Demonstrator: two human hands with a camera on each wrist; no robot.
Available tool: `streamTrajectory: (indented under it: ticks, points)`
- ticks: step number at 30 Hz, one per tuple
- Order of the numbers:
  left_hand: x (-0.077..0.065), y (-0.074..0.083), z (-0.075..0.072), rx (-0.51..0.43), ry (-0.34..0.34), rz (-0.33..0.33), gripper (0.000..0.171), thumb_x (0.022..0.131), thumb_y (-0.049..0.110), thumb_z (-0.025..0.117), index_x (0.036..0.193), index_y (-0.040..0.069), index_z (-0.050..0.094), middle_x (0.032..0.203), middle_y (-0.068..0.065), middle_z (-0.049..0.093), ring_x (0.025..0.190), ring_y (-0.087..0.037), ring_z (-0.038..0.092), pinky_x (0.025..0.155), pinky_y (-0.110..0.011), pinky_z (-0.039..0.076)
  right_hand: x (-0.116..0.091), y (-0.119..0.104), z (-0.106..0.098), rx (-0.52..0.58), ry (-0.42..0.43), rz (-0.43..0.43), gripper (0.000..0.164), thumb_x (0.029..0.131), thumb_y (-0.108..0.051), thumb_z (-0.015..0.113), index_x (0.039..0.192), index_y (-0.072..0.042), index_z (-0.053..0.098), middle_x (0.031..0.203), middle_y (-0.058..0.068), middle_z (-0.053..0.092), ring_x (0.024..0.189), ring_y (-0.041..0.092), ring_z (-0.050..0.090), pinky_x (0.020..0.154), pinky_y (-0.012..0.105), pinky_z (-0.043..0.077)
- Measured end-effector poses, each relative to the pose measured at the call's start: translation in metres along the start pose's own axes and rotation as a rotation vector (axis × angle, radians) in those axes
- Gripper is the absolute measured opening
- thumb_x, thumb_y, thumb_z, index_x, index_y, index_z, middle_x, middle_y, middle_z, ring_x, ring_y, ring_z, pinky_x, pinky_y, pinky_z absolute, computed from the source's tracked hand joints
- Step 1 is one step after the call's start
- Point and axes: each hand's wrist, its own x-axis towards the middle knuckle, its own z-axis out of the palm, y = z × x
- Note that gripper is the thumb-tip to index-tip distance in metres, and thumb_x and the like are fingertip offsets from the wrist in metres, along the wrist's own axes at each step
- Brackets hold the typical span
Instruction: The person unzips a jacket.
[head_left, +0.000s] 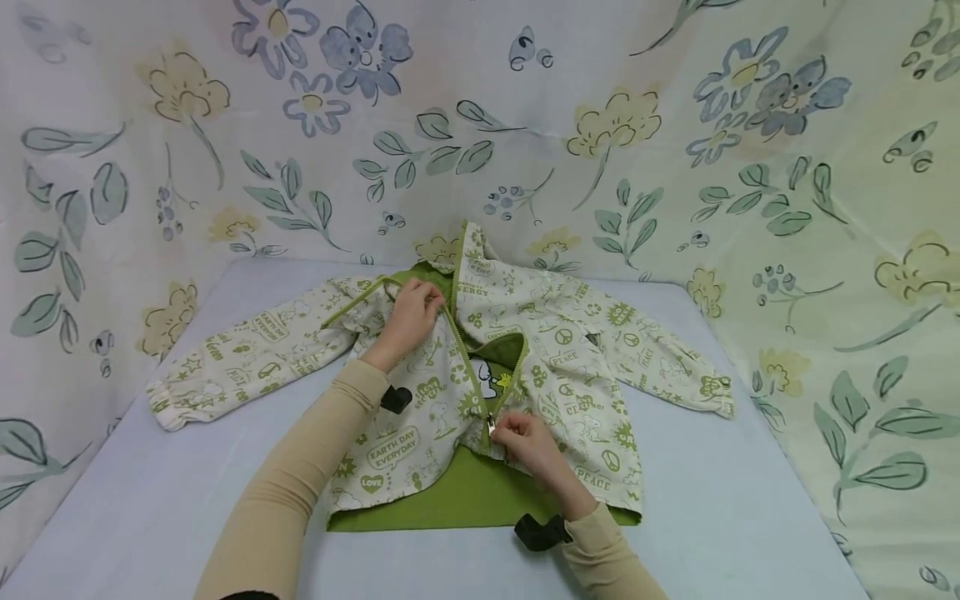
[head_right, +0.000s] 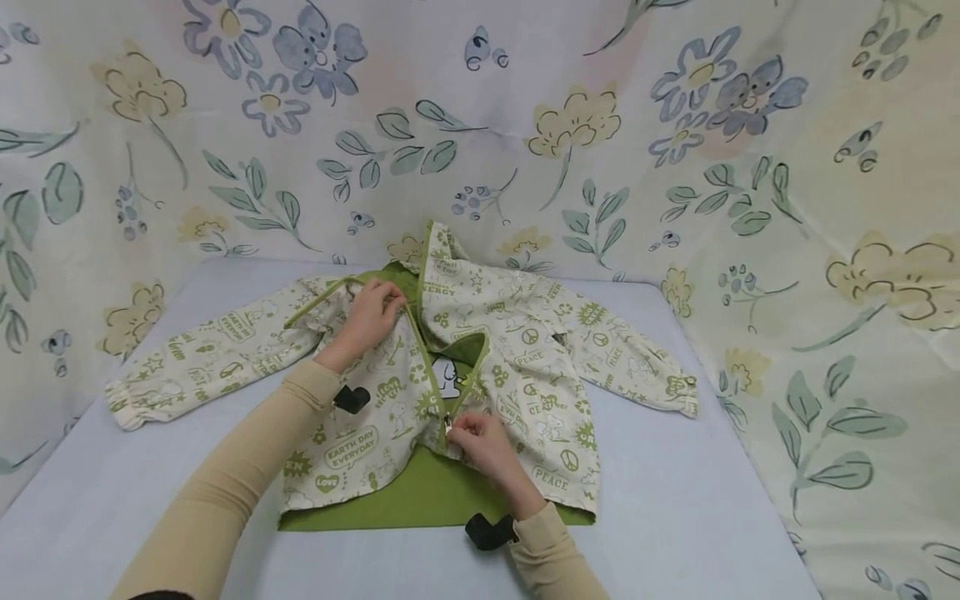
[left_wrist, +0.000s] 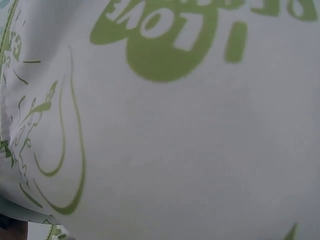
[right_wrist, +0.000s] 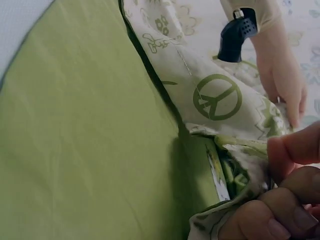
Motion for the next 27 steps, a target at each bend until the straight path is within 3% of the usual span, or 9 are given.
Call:
streamTrajectory:
  ticks: [3,10,17,22,24,27]
  points:
    - [0.000,-0.001,-0.001,-0.010,0.006,-0.012,0.022,0.098,0.013,0.048,0.103,-0.004,0.060,0.098,-0.012,0.043,0.081,-0.025,0.043,0.069,-0.036,0.041,0.000,0.002,-0.003,-0.017,-0.010,0.017,0.014,0.088,-0.008,0.058,0.080,0.004,0.061,0.060,0.001,0.050,0.048,0.010,0.036,0.047,0.024,0.035]
    - [0.001,-0.002,-0.002,0.000,0.044,-0.029,0.021,0.099,0.014,0.047,0.101,-0.001,0.061,0.098,-0.013,0.044,0.081,-0.026,0.044,0.069,-0.037,0.041,-0.003,0.002,-0.011,-0.059,-0.026,0.035,0.011,0.086,-0.004,0.059,0.079,0.003,0.061,0.053,-0.003,0.039,0.047,0.009,0.034,0.046,0.022,0.031]
    - [0.001,-0.003,-0.004,-0.011,0.055,-0.035,0.021,0.098,0.011,0.047,0.103,-0.005,0.060,0.103,-0.016,0.044,0.083,-0.028,0.045,0.071,-0.040,0.041,-0.013,-0.018,-0.012,-0.102,-0.083,0.004,0.015,0.086,0.002,0.054,0.080,0.015,0.058,0.051,-0.003,0.035,0.044,0.007,0.031,0.046,0.021,0.029]
    - [0.001,-0.004,-0.004,0.004,0.038,-0.040,0.021,0.098,0.013,0.047,0.104,-0.003,0.060,0.102,-0.015,0.043,0.084,-0.028,0.045,0.072,-0.040,0.042,-0.015,-0.021,-0.011,-0.085,-0.080,0.018,0.016,0.087,0.002,0.055,0.079,0.016,0.057,0.052,-0.003,0.034,0.045,0.008,0.030,0.046,0.022,0.028]
    - [0.001,-0.004,-0.003,0.019,0.024,-0.029,0.020,0.098,0.013,0.047,0.105,0.000,0.061,0.103,-0.014,0.043,0.085,-0.026,0.045,0.072,-0.038,0.042,-0.014,-0.015,-0.012,-0.071,-0.068,0.014,0.014,0.086,0.003,0.055,0.077,0.014,0.056,0.054,-0.002,0.037,0.046,0.009,0.032,0.046,0.023,0.030]
    - [0.000,-0.003,0.001,0.064,0.015,0.066,0.018,0.098,0.010,0.048,0.108,0.001,0.061,0.109,-0.014,0.043,0.093,-0.026,0.045,0.075,-0.037,0.042,-0.011,-0.007,-0.016,-0.067,-0.023,0.033,0.010,0.083,0.002,0.056,0.074,0.007,0.055,0.057,-0.001,0.041,0.049,0.010,0.035,0.047,0.024,0.033]
